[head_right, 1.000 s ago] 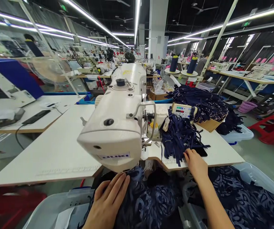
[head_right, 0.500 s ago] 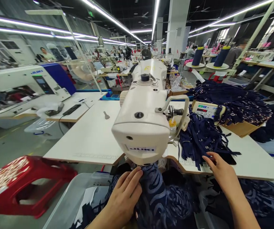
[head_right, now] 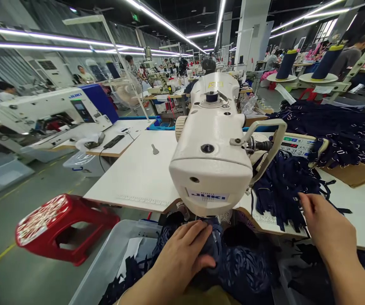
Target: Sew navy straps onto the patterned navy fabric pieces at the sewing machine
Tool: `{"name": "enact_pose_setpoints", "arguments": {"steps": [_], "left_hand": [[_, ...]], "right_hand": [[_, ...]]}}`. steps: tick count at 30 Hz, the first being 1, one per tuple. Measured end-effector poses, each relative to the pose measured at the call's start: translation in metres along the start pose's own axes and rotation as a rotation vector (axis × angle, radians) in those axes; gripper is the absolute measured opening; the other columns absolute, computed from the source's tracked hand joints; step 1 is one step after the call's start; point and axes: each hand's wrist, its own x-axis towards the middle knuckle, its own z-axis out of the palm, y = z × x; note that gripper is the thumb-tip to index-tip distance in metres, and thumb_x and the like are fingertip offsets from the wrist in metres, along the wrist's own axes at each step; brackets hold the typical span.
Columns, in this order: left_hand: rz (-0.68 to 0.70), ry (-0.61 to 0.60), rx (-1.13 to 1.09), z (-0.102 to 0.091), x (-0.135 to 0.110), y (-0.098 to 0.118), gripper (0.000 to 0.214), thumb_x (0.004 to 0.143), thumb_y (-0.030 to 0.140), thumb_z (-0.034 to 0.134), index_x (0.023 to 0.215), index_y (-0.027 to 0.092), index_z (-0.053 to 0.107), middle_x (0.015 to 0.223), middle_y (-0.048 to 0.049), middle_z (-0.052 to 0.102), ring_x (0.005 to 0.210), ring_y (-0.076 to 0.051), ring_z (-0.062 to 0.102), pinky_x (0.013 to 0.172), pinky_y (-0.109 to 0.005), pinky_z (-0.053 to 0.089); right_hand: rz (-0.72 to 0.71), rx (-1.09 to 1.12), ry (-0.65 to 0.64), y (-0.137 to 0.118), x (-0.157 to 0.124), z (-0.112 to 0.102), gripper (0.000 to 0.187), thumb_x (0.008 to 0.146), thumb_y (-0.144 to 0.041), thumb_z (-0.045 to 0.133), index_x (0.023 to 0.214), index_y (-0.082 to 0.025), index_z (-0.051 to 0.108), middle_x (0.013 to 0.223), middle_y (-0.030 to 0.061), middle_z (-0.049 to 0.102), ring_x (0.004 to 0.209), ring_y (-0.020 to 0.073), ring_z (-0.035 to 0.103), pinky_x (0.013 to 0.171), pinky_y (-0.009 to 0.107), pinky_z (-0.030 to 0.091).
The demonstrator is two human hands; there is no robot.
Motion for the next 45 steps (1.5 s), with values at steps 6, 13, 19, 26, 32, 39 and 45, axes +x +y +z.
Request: {"name": "enact_pose_setpoints", "arguments": {"steps": [6, 13, 19, 26, 32, 39, 45], "left_hand": [[0.027, 0.149, 0.066, 0.015, 0.005, 0.002, 0.033, 0.101, 0.033, 0.039, 0.119, 0.015, 0.061, 0.114, -0.0103, 0.064, 0.106, -0.023, 0.061, 0.087, -0.035, 0.054], [0.053, 0.18, 0.083, 0.009, 0.007, -0.001, 0.035, 0.102, 0.032, 0.036, 0.119, 0.016, 0.062, 0.116, -0.0092, 0.065, 0.105, -0.024, 0.062, 0.084, -0.037, 0.055], [0.021, 0.165, 0.126, 0.014, 0.011, 0.007, 0.043, 0.101, 0.041, 0.039, 0.121, 0.01, 0.059, 0.114, -0.0121, 0.066, 0.103, -0.027, 0.062, 0.081, -0.04, 0.056], [0.166, 0.161, -0.047, 0.009, 0.008, 0.008, 0.034, 0.1, 0.013, 0.03, 0.111, 0.01, 0.062, 0.11, -0.0099, 0.068, 0.099, -0.02, 0.065, 0.087, -0.031, 0.057], [0.094, 0.178, -0.201, 0.008, -0.004, 0.001, 0.027, 0.098, 0.009, 0.038, 0.118, 0.009, 0.057, 0.115, -0.0113, 0.066, 0.112, -0.015, 0.06, 0.097, -0.024, 0.052], [0.261, 0.152, -0.113, 0.002, -0.002, -0.003, 0.032, 0.099, 0.009, 0.034, 0.118, 0.004, 0.059, 0.118, -0.015, 0.065, 0.113, -0.018, 0.061, 0.097, -0.027, 0.052], [0.258, 0.156, 0.053, 0.009, -0.002, 0.002, 0.026, 0.096, 0.011, 0.048, 0.117, 0.008, 0.062, 0.12, -0.0096, 0.066, 0.111, -0.015, 0.061, 0.101, -0.026, 0.049]], "right_hand": [[0.054, 0.228, -0.197, 0.004, -0.007, 0.009, 0.027, 0.082, -0.051, 0.053, 0.089, -0.025, 0.059, 0.091, 0.0091, 0.071, 0.08, 0.0277, 0.067, 0.065, 0.035, 0.041], [0.087, 0.364, -0.264, 0.012, -0.023, 0.031, 0.017, 0.074, -0.039, 0.058, 0.069, -0.025, 0.052, 0.066, 0.0009, 0.057, 0.058, 0.0189, 0.052, 0.054, 0.029, 0.031], [0.072, 0.817, -0.418, -0.022, -0.029, -0.012, 0.039, 0.083, -0.063, 0.048, 0.088, -0.024, 0.048, 0.057, -0.0071, 0.039, 0.046, 0.011, 0.036, 0.046, 0.024, 0.032], [0.178, 1.436, -0.814, -0.121, -0.079, -0.017, 0.043, 0.073, -0.058, 0.072, 0.085, -0.022, 0.053, 0.056, -0.0063, 0.049, 0.043, 0.0064, 0.036, 0.041, 0.018, 0.03], [0.053, 1.18, -0.675, -0.147, -0.1, 0.014, 0.043, 0.075, -0.06, 0.067, 0.072, -0.021, 0.052, 0.057, -0.0069, 0.041, 0.05, 0.0098, 0.039, 0.046, 0.022, 0.036], [0.067, 1.102, -0.547, -0.151, -0.108, 0.014, 0.037, 0.074, -0.056, 0.068, 0.076, -0.022, 0.055, 0.061, -0.0043, 0.047, 0.057, 0.0135, 0.046, 0.055, 0.025, 0.043], [0.07, 1.112, -0.603, -0.147, -0.112, 0.02, 0.029, 0.08, -0.05, 0.064, 0.083, -0.023, 0.056, 0.066, -0.0038, 0.049, 0.061, 0.0141, 0.048, 0.059, 0.025, 0.045]]}}
